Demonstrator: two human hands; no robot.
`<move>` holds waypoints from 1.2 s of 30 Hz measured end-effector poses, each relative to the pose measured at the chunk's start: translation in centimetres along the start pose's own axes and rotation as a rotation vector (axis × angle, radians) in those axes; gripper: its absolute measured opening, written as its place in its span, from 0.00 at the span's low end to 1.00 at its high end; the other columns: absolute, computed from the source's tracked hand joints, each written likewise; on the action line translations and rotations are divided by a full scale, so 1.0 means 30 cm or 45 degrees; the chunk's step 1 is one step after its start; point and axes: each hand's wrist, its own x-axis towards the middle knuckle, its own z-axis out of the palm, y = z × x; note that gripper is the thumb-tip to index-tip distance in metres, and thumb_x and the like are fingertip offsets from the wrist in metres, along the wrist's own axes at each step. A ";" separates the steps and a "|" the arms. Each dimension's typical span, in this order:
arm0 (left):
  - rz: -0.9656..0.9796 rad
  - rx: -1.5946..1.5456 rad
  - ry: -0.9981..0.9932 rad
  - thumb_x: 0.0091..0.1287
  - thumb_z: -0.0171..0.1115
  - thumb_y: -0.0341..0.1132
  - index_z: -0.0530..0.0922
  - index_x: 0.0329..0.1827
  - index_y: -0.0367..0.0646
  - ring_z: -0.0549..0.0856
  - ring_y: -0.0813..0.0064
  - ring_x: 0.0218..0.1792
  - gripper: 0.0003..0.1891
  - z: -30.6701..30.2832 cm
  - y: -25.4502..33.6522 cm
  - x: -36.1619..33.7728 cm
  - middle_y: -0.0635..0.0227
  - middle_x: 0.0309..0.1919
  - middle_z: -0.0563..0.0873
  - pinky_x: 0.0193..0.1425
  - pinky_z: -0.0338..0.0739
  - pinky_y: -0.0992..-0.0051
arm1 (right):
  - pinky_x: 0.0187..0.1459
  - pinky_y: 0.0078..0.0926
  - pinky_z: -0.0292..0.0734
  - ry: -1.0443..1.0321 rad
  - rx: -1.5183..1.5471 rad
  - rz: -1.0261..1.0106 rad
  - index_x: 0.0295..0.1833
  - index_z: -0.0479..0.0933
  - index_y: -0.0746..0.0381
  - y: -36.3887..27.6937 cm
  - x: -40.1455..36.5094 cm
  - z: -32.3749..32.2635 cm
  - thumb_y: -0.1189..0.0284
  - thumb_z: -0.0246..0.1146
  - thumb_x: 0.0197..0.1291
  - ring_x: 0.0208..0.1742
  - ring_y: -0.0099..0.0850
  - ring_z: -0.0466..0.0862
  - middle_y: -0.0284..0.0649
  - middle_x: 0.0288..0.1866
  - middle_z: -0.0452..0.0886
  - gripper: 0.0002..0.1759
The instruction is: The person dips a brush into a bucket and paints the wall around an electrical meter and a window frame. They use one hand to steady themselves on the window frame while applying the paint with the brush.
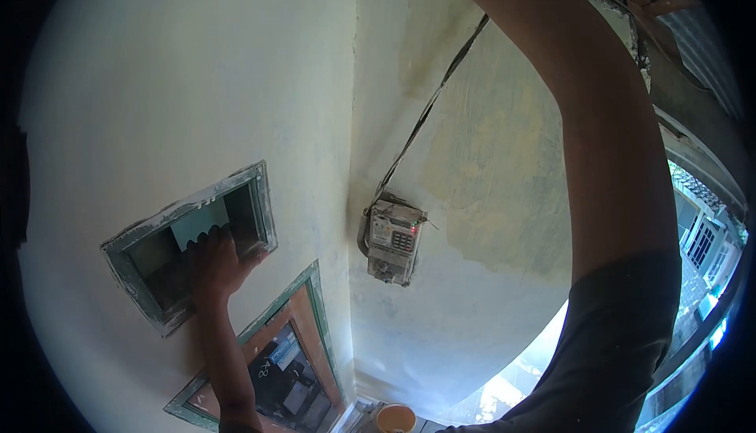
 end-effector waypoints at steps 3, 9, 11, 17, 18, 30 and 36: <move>0.041 0.013 0.101 0.56 0.62 0.65 0.75 0.48 0.35 0.81 0.57 0.50 0.36 0.015 -0.004 -0.001 0.54 0.44 0.80 0.63 0.68 0.53 | 0.37 0.44 0.79 -0.006 -0.050 -0.080 0.41 0.83 0.60 -0.002 0.006 0.010 0.71 0.60 0.57 0.39 0.40 0.85 0.42 0.36 0.85 0.09; 0.058 0.008 0.184 0.56 0.62 0.64 0.75 0.47 0.35 0.81 0.58 0.49 0.35 0.040 -0.010 -0.002 0.55 0.43 0.81 0.62 0.68 0.54 | 0.36 0.43 0.79 0.010 -0.128 -0.227 0.40 0.84 0.60 -0.020 0.003 0.037 0.71 0.60 0.58 0.40 0.39 0.85 0.42 0.37 0.85 0.09; 0.057 0.019 0.218 0.56 0.63 0.64 0.75 0.46 0.35 0.82 0.58 0.48 0.35 0.040 -0.011 0.000 0.55 0.43 0.80 0.62 0.68 0.53 | 0.36 0.43 0.79 0.020 -0.149 -0.264 0.40 0.84 0.60 -0.028 0.006 0.044 0.71 0.60 0.58 0.40 0.39 0.86 0.42 0.37 0.85 0.09; 0.032 -0.020 0.104 0.57 0.62 0.63 0.75 0.48 0.35 0.81 0.59 0.49 0.35 0.003 -0.004 -0.008 0.55 0.43 0.80 0.63 0.68 0.53 | 0.35 0.42 0.79 -0.018 -0.218 -0.337 0.39 0.84 0.59 -0.100 0.004 0.042 0.70 0.61 0.58 0.41 0.38 0.86 0.40 0.39 0.86 0.09; 0.051 -0.019 0.131 0.57 0.62 0.63 0.76 0.48 0.35 0.81 0.58 0.49 0.35 0.005 -0.004 -0.010 0.55 0.43 0.80 0.62 0.68 0.53 | 0.36 0.41 0.79 -0.113 -0.140 -0.341 0.39 0.84 0.59 -0.109 0.007 0.039 0.70 0.62 0.57 0.41 0.38 0.86 0.40 0.40 0.86 0.08; 0.073 -0.022 0.143 0.57 0.61 0.64 0.76 0.47 0.35 0.81 0.56 0.49 0.35 0.030 -0.020 0.002 0.53 0.45 0.80 0.60 0.71 0.55 | 0.41 0.39 0.80 -0.326 0.479 -0.569 0.36 0.78 0.61 -0.497 -0.244 -0.082 0.65 0.69 0.48 0.43 0.41 0.85 0.42 0.37 0.85 0.13; 0.053 0.021 0.081 0.57 0.60 0.65 0.77 0.48 0.35 0.81 0.57 0.50 0.36 0.018 -0.014 0.004 0.53 0.44 0.81 0.58 0.71 0.56 | 0.41 0.40 0.79 -0.369 0.806 -0.794 0.40 0.79 0.60 -0.732 -0.394 -0.145 0.65 0.70 0.48 0.44 0.40 0.85 0.41 0.37 0.85 0.14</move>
